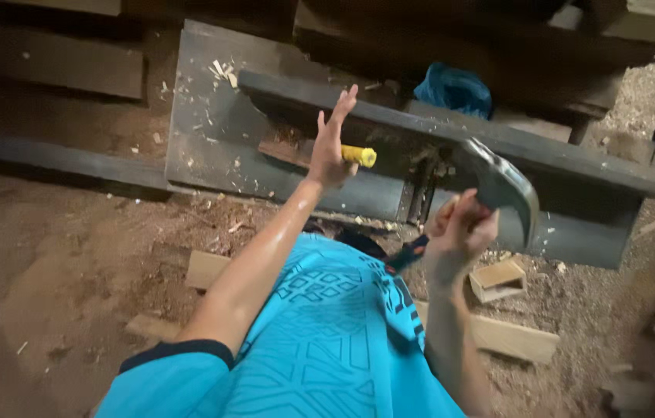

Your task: The person uses a chisel and hammer to carve a small wooden block placed on a metal beam. The person repeatedly strikes the chisel to remove wood shavings from the block.

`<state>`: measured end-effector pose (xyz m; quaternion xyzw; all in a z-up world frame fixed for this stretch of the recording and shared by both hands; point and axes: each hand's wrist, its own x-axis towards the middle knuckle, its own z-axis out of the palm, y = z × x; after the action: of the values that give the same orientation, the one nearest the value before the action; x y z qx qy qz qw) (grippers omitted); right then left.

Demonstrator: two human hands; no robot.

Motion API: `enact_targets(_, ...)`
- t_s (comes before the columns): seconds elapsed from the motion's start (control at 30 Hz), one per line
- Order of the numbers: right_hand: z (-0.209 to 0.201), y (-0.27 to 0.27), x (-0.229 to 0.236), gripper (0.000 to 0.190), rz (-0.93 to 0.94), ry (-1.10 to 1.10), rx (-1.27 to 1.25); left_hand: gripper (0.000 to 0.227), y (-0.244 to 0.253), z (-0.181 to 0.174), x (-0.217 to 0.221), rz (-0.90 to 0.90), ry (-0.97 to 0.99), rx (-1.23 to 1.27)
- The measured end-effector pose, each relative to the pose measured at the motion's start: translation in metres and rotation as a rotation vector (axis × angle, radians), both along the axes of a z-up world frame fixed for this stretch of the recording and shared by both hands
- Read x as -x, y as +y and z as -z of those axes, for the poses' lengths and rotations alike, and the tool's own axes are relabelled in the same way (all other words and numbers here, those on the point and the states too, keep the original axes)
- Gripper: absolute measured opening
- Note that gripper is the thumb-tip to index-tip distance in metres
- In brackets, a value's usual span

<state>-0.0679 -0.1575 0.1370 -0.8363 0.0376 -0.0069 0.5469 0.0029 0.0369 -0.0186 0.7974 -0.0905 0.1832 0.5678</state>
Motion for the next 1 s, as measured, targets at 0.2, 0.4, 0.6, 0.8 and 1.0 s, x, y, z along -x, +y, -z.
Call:
enact_targets(0.2, 0.011, 0.006, 0.007, 0.016, -0.157, -0.086, 0.358, 0.095, 0.013, 0.005, 0.001, 0.013, 0.018, -0.087)
enact_targets(0.4, -0.022, -0.016, 0.013, 0.02, 0.067, -0.053, -0.688, 0.095, 0.024, -0.005, 0.002, 0.01, 0.037, -0.011)
enact_targets(0.6, -0.032, 0.002, 0.009, 0.028, 0.044, 0.022, -0.509, 0.097, 0.022, -0.009, -0.002, 0.018, 0.016, 0.095)
enact_targets(0.8, -0.039, 0.015, 0.003, 0.031, 0.002, 0.019, -0.482, 0.098, -0.007, -0.021, 0.007, 0.022, 0.012, 0.123)
enact_targets(1.0, -0.043, 0.007, 0.001, 0.028, 0.024, 0.05, -0.481, 0.093, -0.013, -0.021, 0.008, 0.041, -0.006, -0.078)
